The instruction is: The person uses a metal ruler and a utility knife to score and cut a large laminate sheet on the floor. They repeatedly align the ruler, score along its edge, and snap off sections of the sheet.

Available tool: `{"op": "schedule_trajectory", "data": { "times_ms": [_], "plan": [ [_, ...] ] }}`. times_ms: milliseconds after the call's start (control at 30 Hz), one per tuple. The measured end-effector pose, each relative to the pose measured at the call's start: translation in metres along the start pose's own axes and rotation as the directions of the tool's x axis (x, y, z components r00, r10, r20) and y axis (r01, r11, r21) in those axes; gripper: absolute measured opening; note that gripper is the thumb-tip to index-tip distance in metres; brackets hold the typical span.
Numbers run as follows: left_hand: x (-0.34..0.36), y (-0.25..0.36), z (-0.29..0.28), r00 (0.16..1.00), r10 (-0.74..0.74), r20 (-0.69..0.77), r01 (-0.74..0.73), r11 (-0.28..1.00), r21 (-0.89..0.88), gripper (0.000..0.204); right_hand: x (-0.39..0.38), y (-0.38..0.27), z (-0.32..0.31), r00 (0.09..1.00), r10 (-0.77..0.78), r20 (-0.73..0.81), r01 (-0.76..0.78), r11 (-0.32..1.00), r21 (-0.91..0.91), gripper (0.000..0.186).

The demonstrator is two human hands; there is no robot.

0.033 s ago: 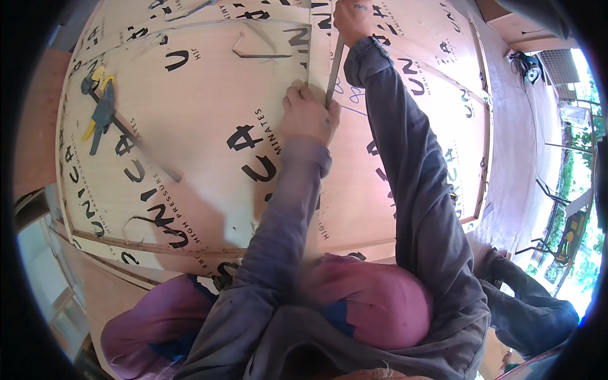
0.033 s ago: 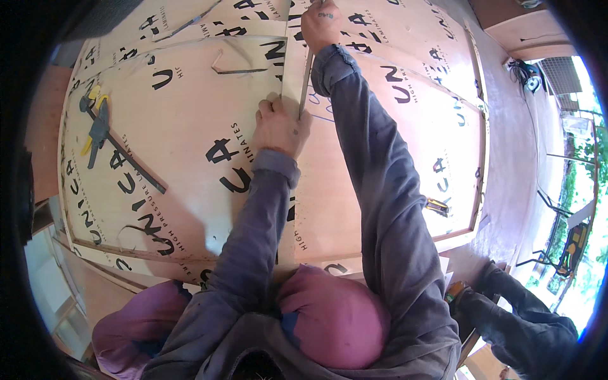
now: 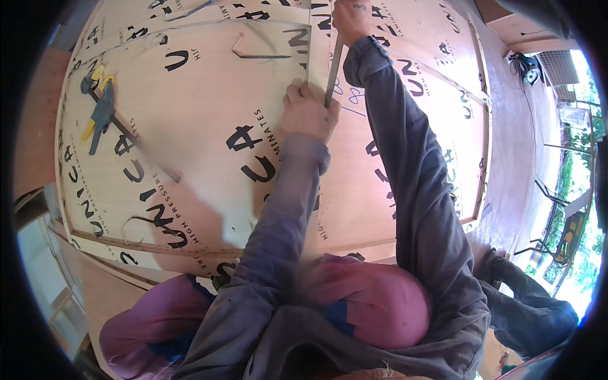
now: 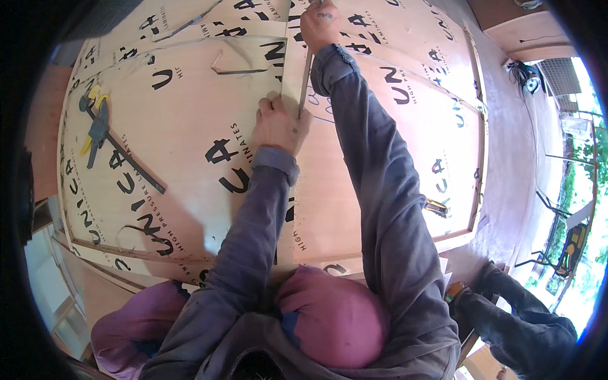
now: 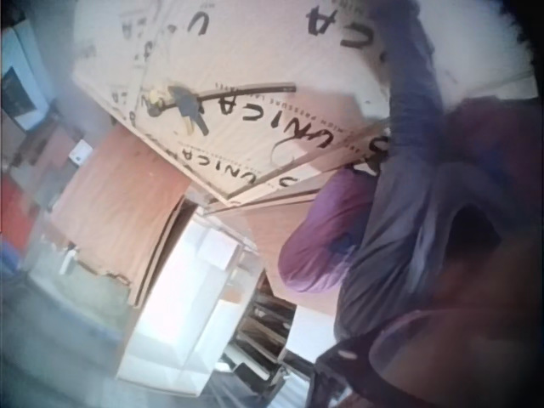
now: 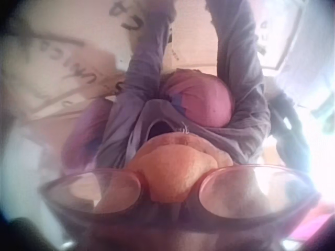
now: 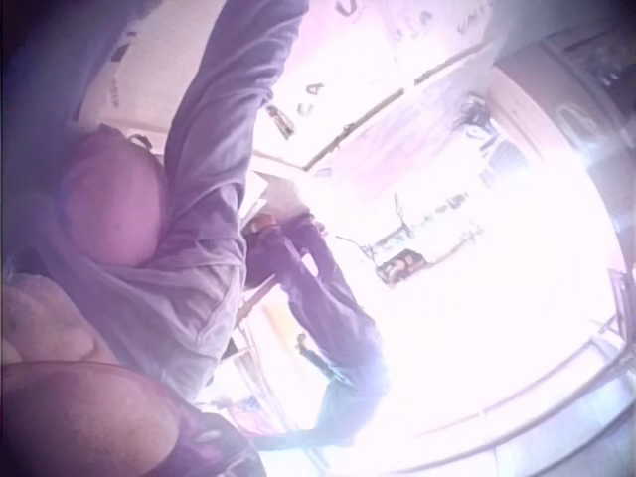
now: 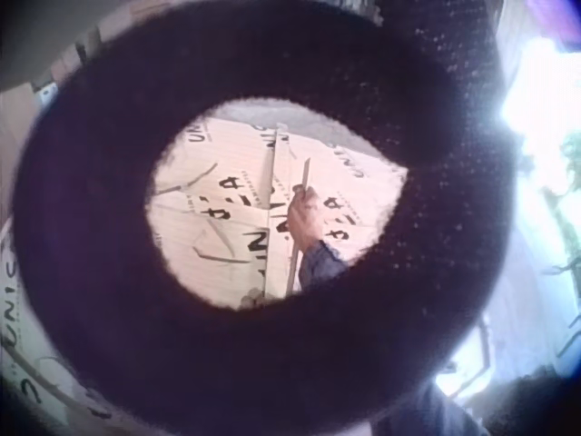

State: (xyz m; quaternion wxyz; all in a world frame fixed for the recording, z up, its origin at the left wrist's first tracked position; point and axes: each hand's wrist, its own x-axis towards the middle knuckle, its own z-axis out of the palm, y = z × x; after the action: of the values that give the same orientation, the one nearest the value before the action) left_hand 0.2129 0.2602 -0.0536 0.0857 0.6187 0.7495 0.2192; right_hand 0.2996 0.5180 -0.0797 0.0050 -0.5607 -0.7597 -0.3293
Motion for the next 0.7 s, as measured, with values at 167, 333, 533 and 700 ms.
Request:
{"op": "schedule_trajectory", "data": {
  "times_ms": [167, 333, 533, 700],
  "plan": [
    [0.011, 0.005, 0.011, 1.0, 0.01, 0.008, -0.01, 0.998, -0.067, 0.06, 0.013, -0.003, 0.037, 0.948, 0.317, -0.032, -0.199, 0.667, 0.718, 0.02],
    [0.013, 0.014, 0.006, 0.994, -0.056, 0.089, 0.061, 0.996, -0.061, 0.058, 0.012, 0.002, 0.069, 0.977, 0.198, 0.078, -0.194, 0.672, 0.714, 0.019],
    [0.009, 0.003, 0.001, 0.996, -0.043, 0.08, 0.045, 0.999, -0.024, 0.055, 0.01, -0.019, 0.053, 1.0, -0.008, -0.01, 0.012, 0.925, 0.379, 0.023],
    [0.01, 0.001, 0.007, 0.999, -0.044, 0.003, 0.044, 0.999, -0.024, 0.053, 0.015, -0.033, 0.072, 0.998, -0.054, 0.026, 0.041, 0.932, 0.361, 0.015]
  ]
}}
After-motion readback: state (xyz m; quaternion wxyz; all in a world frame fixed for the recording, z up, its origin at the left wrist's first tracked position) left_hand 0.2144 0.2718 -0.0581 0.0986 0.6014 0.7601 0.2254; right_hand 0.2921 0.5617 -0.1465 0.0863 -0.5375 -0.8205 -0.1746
